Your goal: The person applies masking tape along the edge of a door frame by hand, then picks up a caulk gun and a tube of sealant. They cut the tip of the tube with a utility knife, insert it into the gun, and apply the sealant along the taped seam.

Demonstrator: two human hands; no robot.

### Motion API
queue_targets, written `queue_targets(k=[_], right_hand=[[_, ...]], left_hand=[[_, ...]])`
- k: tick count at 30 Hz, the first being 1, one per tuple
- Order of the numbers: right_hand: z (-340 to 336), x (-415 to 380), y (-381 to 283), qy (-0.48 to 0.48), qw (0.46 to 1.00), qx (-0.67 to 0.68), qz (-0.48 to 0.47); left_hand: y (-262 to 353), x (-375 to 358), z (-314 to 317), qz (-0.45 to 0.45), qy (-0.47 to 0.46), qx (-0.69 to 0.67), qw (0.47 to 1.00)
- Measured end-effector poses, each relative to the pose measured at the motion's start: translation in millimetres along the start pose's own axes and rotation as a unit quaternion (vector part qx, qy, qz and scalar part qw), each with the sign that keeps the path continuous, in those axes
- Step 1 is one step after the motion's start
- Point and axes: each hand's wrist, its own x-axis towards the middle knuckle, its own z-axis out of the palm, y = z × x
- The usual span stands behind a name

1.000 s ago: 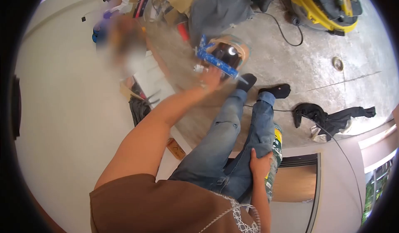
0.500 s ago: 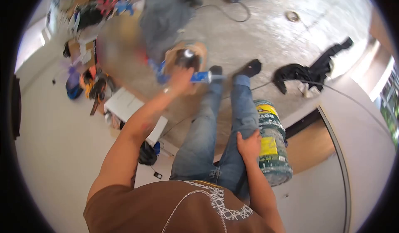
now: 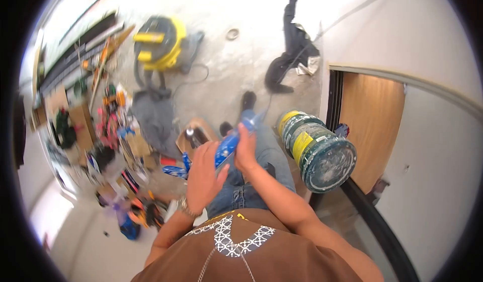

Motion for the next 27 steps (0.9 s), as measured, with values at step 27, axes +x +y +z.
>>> queue_targets(k=[27], right_hand=[[-342,451,-203,0.076,0.917,0.391,0.038]], left_hand=[[130,469,368,-0.011,-0.381,-0.223,0.897]])
